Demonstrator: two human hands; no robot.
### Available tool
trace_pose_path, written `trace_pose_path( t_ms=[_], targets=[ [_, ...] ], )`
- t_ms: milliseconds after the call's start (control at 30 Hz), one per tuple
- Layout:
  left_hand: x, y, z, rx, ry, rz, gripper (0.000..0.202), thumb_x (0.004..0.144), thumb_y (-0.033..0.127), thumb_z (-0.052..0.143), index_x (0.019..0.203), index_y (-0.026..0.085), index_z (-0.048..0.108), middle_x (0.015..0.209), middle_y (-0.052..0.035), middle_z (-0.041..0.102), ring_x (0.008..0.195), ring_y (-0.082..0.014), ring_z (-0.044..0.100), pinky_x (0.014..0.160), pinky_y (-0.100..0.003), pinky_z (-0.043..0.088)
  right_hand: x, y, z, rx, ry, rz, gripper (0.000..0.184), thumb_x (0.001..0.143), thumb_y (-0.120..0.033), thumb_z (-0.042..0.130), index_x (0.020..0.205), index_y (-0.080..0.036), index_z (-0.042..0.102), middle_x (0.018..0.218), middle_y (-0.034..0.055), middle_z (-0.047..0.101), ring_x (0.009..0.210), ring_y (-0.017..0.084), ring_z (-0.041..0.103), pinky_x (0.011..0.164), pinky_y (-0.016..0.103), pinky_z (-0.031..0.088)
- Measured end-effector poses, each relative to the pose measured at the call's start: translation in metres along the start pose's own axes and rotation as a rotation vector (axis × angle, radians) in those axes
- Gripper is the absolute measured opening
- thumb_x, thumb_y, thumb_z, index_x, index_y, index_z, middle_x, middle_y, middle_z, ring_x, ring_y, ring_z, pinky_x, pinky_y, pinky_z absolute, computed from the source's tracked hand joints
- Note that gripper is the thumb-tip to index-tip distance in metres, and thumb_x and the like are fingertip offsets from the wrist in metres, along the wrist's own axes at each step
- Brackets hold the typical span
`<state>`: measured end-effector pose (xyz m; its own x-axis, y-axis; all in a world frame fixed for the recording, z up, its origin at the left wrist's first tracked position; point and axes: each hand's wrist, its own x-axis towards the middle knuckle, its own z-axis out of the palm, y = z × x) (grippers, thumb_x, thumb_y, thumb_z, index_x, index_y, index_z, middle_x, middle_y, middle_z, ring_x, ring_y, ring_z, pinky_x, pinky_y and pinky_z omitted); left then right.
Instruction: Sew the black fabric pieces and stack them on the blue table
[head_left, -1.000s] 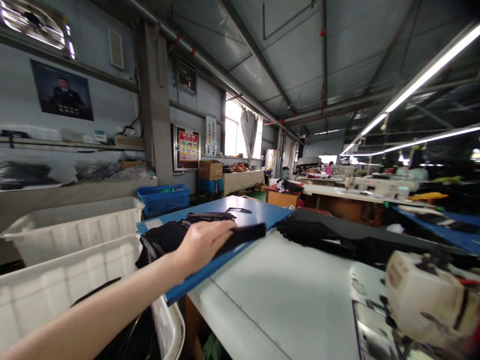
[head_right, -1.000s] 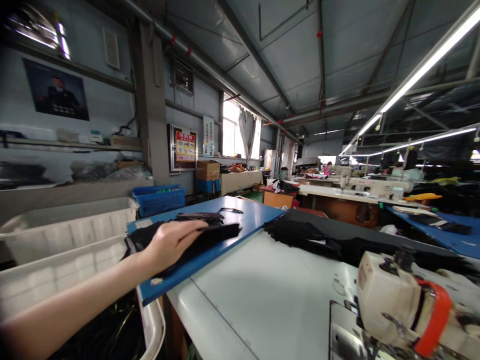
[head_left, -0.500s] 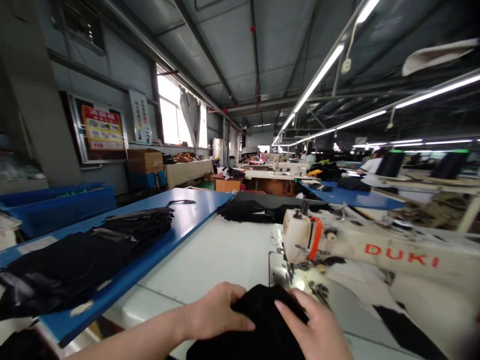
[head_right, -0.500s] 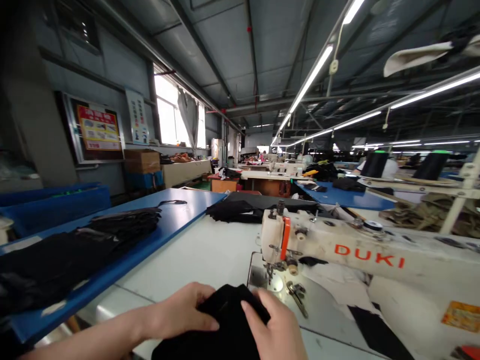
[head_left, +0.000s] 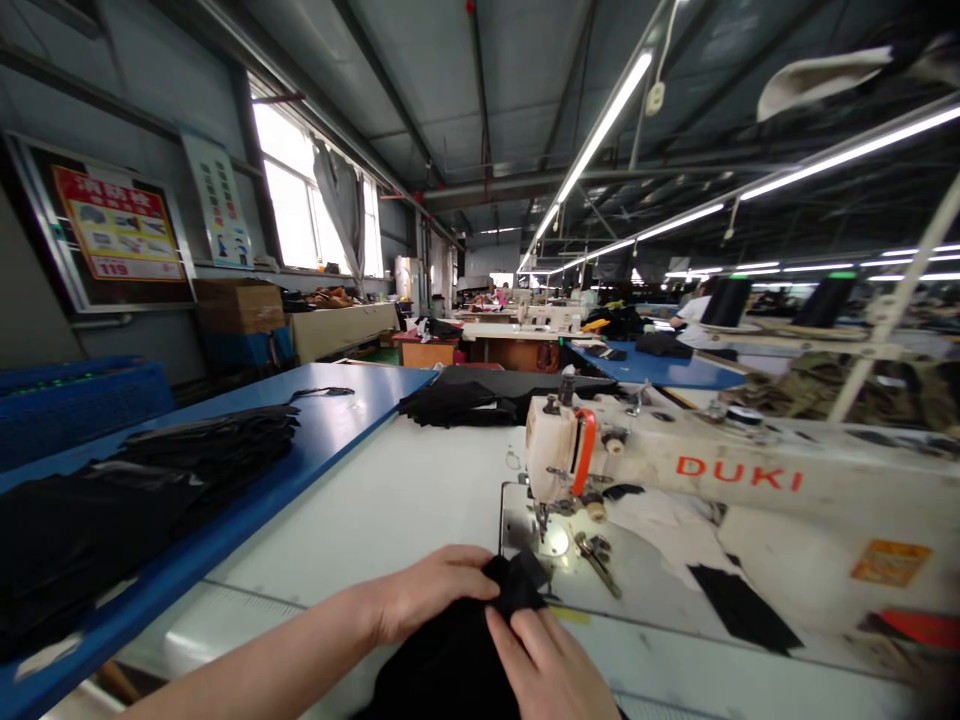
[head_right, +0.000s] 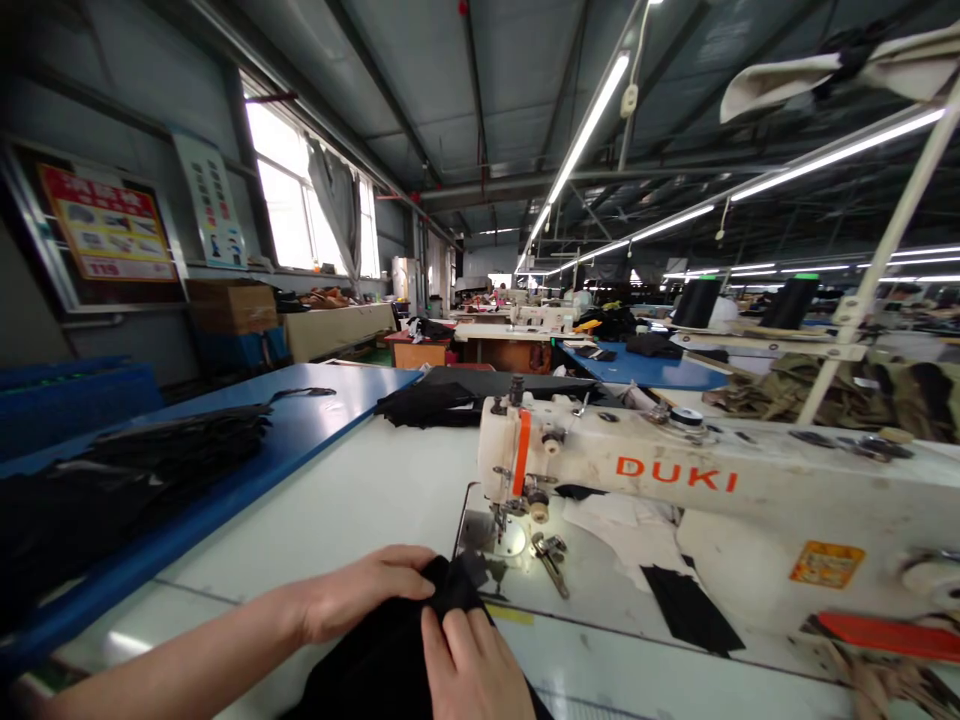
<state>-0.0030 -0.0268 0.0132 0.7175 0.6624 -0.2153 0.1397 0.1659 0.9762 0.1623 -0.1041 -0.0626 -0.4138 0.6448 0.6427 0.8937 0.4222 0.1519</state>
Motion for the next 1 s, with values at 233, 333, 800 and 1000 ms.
trace_pose_path(
  t_ms=[233,333,800,1000],
  targets=[
    [0.019,0.018,-0.003,0.721,0.079,0.183,0.021,0.083,0.028,0.047,0.076,0.016,0.063,0.073,-0.0005,0.062,0.072,-0.0173,0.056,0.067,-0.025,0.042,0.006,-0.004,0.006,0.146,-0.139,0.008,0.048,0.077,-0.023,0.062,0.122,-0.009,0.052,0.086,0.0083,0.06,0.073,0.022,0.056,0.06,0.031,0.049],
    [0.032,0.029,-0.013,1.03,0.053,0.241,0.022,0.084,0.022,0.043,0.082,0.02,0.064,0.082,-0.0016,0.066,0.08,-0.0189,0.06,0.074,-0.025,0.043,0.012,0.012,-0.018,0.33,-0.221,0.048,0.045,0.077,-0.029,0.062,0.119,-0.013,0.056,0.097,0.0093,0.062,0.083,0.023,0.058,0.071,0.033,0.051],
    [0.07,-0.023,-0.024,0.919,0.182,0.331,0.025,0.085,0.016,0.043,0.1,0.02,0.062,0.101,-0.0028,0.064,0.098,-0.019,0.058,0.09,-0.026,0.041,-0.012,0.247,-0.016,-0.141,-0.516,0.511,0.029,0.084,-0.012,0.043,0.097,-0.016,0.068,0.103,0.0099,0.068,0.096,0.022,0.061,0.088,0.031,0.042],
    [0.072,-0.024,-0.027,0.875,0.186,0.318,0.024,0.083,0.017,0.045,0.099,0.021,0.063,0.102,-0.0023,0.064,0.098,-0.0192,0.058,0.091,-0.027,0.041,-0.012,0.238,-0.012,-0.261,-0.542,0.455,0.03,0.078,-0.002,0.044,0.087,-0.017,0.068,0.093,0.009,0.069,0.09,0.023,0.062,0.084,0.032,0.04]
  ],
)
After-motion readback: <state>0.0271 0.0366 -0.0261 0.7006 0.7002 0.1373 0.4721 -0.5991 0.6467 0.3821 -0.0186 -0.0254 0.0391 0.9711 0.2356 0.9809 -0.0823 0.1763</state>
